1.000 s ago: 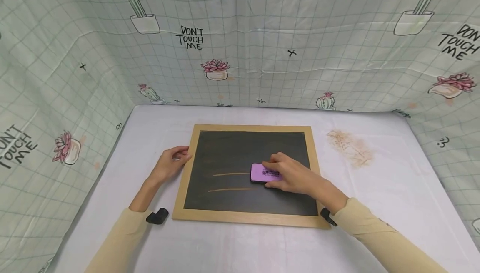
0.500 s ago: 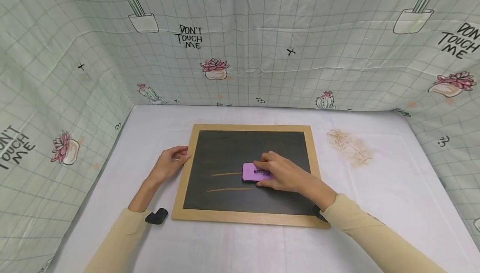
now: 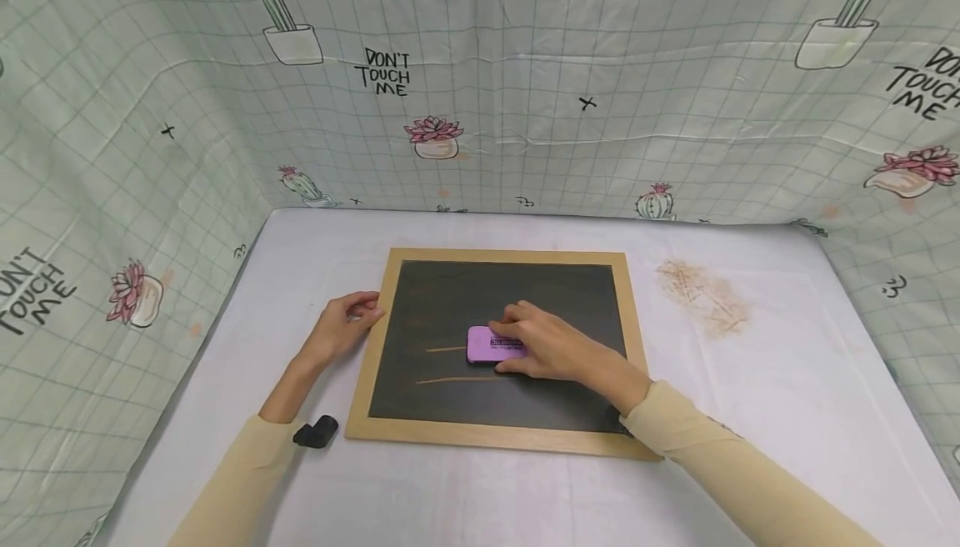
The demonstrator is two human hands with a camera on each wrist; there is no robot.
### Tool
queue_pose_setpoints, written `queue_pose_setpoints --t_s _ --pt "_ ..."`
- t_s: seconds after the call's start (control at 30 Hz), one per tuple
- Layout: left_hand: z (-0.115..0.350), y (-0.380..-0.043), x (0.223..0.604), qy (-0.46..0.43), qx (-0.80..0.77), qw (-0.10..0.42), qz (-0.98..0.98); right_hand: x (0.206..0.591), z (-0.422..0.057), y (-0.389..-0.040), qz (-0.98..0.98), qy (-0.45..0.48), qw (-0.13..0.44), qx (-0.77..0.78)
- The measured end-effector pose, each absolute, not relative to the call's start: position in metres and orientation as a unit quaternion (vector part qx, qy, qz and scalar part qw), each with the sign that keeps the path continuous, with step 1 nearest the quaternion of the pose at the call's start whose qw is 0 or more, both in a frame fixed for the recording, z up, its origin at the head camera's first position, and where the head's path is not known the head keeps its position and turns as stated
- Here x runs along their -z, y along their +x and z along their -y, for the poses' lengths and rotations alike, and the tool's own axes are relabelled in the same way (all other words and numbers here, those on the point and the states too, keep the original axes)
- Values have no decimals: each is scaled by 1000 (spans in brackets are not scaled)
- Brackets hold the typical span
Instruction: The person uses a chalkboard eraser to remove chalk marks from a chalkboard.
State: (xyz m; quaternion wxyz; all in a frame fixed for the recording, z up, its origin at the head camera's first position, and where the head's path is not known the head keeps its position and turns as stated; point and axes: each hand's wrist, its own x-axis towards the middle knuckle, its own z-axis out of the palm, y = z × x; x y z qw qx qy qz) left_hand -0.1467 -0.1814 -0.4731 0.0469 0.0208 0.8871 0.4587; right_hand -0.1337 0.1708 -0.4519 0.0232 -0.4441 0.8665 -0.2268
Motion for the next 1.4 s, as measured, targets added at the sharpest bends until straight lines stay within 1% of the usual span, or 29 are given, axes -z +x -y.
queue_pose_setpoints --t_s 0.7,1.03,1.4 --pt "181 -146 472 17 -464 52 -884 450 -132 -141 -850 -474 42 228" --pt "181 -145 472 13 -464 50 -884 450 -108 -143 -835 -503 36 218" --pt "181 -145 471 13 -465 48 -884 446 -90 -144 -839 -500 64 208"
